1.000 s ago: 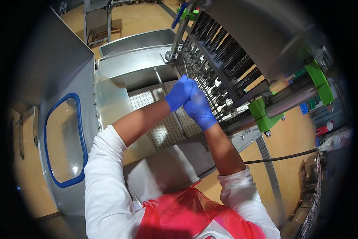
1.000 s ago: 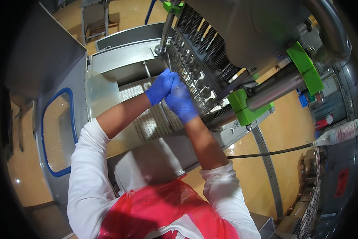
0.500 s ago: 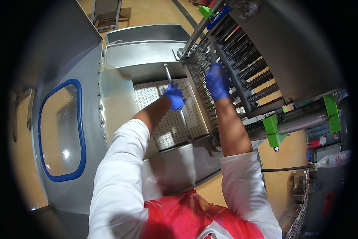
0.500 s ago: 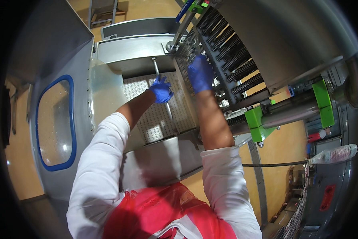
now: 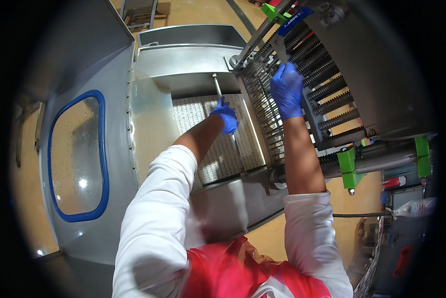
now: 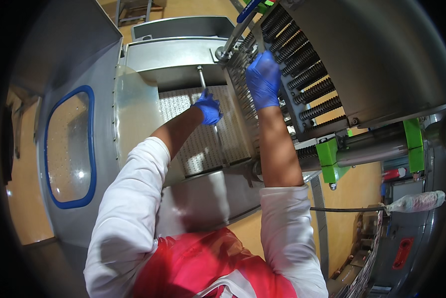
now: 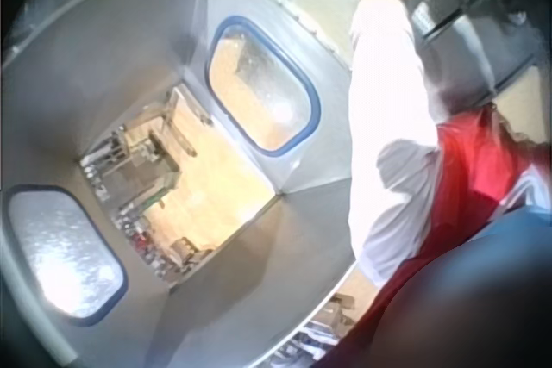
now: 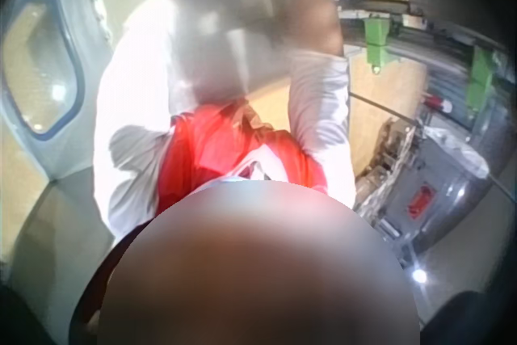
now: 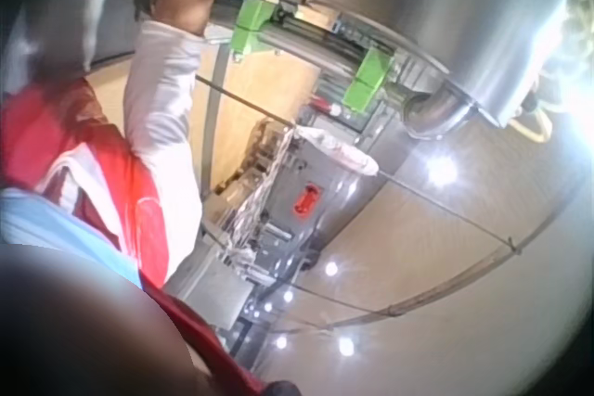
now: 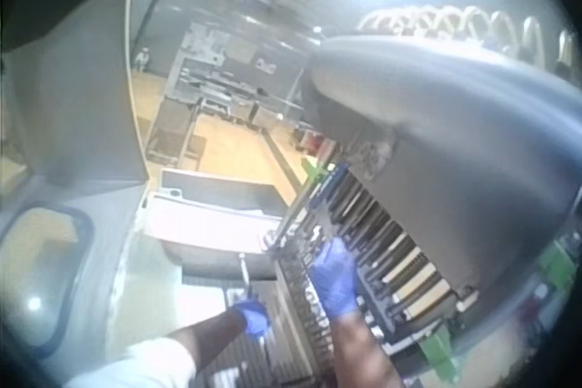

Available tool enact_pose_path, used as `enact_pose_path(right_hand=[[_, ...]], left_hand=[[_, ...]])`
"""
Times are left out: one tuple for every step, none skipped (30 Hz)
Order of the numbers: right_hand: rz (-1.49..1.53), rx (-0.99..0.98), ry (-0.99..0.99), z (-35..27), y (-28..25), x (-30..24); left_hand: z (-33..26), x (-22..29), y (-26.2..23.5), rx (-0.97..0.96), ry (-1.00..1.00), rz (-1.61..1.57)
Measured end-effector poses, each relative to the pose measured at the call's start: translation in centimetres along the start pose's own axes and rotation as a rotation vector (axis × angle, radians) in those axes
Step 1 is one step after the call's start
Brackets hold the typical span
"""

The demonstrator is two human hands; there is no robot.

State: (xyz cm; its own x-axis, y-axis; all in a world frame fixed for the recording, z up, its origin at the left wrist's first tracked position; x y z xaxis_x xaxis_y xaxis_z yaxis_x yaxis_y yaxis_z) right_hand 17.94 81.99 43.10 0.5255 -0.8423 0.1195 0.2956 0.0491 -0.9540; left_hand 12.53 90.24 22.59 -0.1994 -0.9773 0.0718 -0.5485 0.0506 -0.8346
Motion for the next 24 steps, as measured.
enact_pose_path(right_hand=[[0.074,0.067,-0.008,0.1,1.4,0.7],[0.150,0.135,-0.025,0.2,2.9,1.2],[0.216,0.207,-0.042,0.3,4.0,2.0],[0.157,0.072,0.011,0.2,6.6,3.4],[0.093,-0.058,0.073,0.0,8.8,5.3],[0.013,0.038,0.004,0.3,9.9,7.5],[-0.030,-0.073,-0.058,0.5,8.9,5.3],[-0.086,-0.171,-0.132,0.8,4.9,2.4],[0.137,-0.070,-0.063,0.8,3.5,2.2],[0.372,0.061,-0.028,1.0,2.1,1.9],[0.387,0.148,-0.025,0.7,1.6,1.4],[0.394,0.235,-0.020,0.4,0.6,0.8],[0.403,0.322,-0.016,0.2,-0.1,0.6],[0.241,0.208,0.022,0.7,2.6,1.0],[0.045,0.101,0.072,0.5,4.7,2.7],[-0.129,-0.005,0.085,0.3,6.0,2.7],[-0.169,-0.070,0.013,0.5,6.2,3.8],[-0.194,-0.136,-0.072,0.4,5.6,3.5],[-0.441,-0.081,-0.231,0.9,4.7,2.9],[-0.687,-0.018,-0.388,1.4,4.0,2.0],[-0.199,0.024,-0.190,1.3,1.6,1.3],[0.326,0.182,-0.062,0.7,-0.9,0.8],[0.471,0.274,0.002,0.2,-2.0,0.5],[0.348,0.236,0.027,0.0,-0.3,0.9]], left_hand=[[0.2,-0.1,0.2,0.024,-0.002,0.000],[0.3,-0.2,0.5,0.019,-0.006,0.003],[0.4,0.0,0.3,0.019,0.001,0.011],[0.5,0.6,-0.2,0.024,0.015,0.023],[0.7,1.4,-1.0,0.039,0.037,0.033],[0.9,2.2,-1.7,0.050,0.058,0.044],[0.6,1.0,-0.6,0.034,0.030,0.024],[0.5,-0.3,-0.1,0.034,-0.002,-0.001],[0.7,-0.2,0.0,0.039,0.002,-0.005],[0.9,0.0,0.3,0.042,0.000,-0.007],[1.0,0.0,0.7,0.052,-0.005,-0.012],[1.1,0.1,0.8,0.066,-0.003,-0.018],[1.2,0.0,0.8,0.079,-0.004,-0.025],[1.3,-0.2,0.9,0.058,-0.011,-0.020],[1.1,0.7,-0.1,0.046,0.014,0.002],[0.9,0.8,-0.4,0.027,0.016,0.012],[0.7,1.1,-0.6,0.016,0.029,0.010],[0.4,1.1,-0.2,-0.002,0.031,0.004],[0.2,0.7,-0.1,-0.018,0.024,-0.010],[0.0,0.2,-0.2,-0.018,0.005,-0.021],[-0.3,0.4,-0.1,-0.024,0.004,-0.030],[-0.5,0.2,-0.2,-0.022,-0.005,-0.036],[-0.3,0.1,-0.1,-0.008,-0.007,-0.042],[0.1,0.2,0.1,0.009,-0.003,-0.042]])
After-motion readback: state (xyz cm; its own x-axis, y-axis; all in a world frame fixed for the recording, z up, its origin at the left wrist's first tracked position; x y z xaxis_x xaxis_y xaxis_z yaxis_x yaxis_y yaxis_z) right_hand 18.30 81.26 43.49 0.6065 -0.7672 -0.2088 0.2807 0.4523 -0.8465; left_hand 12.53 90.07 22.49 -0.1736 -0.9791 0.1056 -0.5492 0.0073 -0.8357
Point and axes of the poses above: each hand's wrist, its own z-axis towards the middle knuckle, its own y-axis out of the palm, x = y × z, the point moved 3 cm from there along z, towards the middle knuckle, and after that the axes turned 14 degrees about -x, right-handed, at the moved point
